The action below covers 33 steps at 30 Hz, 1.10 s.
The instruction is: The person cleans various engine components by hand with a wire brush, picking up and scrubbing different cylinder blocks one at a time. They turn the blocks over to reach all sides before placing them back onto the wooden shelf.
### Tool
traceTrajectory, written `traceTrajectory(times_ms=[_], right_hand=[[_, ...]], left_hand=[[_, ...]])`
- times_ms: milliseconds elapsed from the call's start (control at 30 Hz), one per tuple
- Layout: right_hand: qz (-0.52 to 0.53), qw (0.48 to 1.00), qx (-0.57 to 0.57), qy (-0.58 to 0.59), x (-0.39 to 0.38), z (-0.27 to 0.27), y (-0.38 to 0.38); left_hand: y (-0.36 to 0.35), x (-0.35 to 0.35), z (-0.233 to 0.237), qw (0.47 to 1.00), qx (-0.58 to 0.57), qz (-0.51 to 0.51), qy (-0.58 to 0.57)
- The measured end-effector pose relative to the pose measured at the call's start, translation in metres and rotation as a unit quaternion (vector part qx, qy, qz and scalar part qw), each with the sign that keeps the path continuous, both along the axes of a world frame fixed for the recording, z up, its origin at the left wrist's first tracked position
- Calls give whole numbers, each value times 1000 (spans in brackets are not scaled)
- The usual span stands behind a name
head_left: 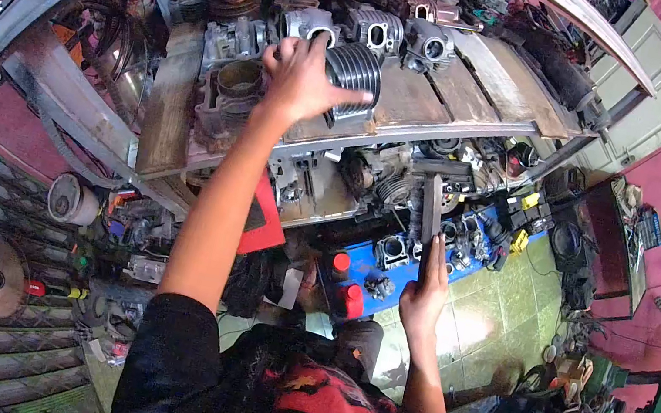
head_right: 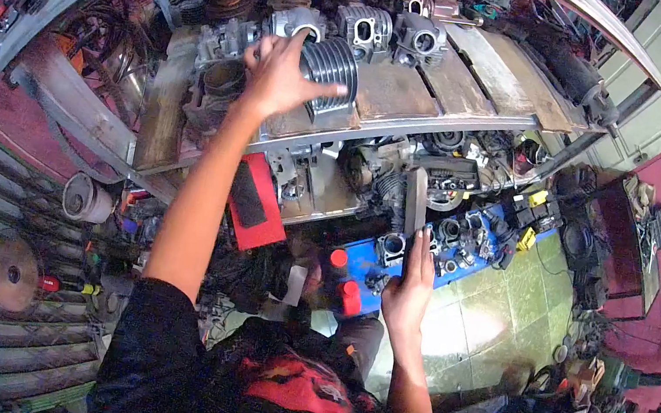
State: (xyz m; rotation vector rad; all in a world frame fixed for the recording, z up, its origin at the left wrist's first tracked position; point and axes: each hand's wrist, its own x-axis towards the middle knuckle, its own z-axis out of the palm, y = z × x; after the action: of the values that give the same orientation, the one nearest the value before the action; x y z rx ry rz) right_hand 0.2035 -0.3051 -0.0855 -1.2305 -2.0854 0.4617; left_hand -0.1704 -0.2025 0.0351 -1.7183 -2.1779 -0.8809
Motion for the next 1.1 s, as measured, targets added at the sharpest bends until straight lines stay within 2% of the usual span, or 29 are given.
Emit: traceTrajectory(times_ms=[33, 100, 167, 267, 333, 433, 533, 633, 733, 833, 900, 967, 1100], right_hand=[[0, 1000, 1, 0, -4, 7, 3], [25, 998, 50, -12, -12, 30, 12], [55, 993, 104, -12, -25, 56, 28], [80, 984, 151, -49, -53, 100, 53], [124, 967, 203, -89, -77, 129, 65], [116, 934, 279, -191, -117, 151, 79], [96, 923, 326, -179, -154, 149, 100], [116, 943, 273, -150, -180, 172, 123], [143, 934, 295, -145, -203, 179, 148], [146, 924, 322, -147, -205, 174, 141], [161, 927, 310, -135, -181, 164, 113], [129, 929, 315, -145, -149, 153, 86], [135, 939, 287, -130, -143, 156, 97]], left_hand=[[-7, 10, 2, 999, -5, 37, 11], [-8, 22, -10, 999, -19, 36, -21], [-6, 33, -22, 996, 28, 89, -7], [-6, 39, -26, 993, 62, 98, -34], [-5, 39, -27, 990, 82, 106, -32], [-6, 41, -30, 990, 89, 106, -29], [-5, 38, -31, 991, 81, 96, -33], [-8, 36, -33, 993, 75, 87, -36], [-3, 33, -32, 994, 54, 99, -1], [-5, 35, -28, 993, 30, 111, -2], [-4, 38, -21, 991, 2, 132, -9], [-5, 43, -10, 989, -20, 145, -9], [-5, 44, -6, 989, -40, 135, -52]])
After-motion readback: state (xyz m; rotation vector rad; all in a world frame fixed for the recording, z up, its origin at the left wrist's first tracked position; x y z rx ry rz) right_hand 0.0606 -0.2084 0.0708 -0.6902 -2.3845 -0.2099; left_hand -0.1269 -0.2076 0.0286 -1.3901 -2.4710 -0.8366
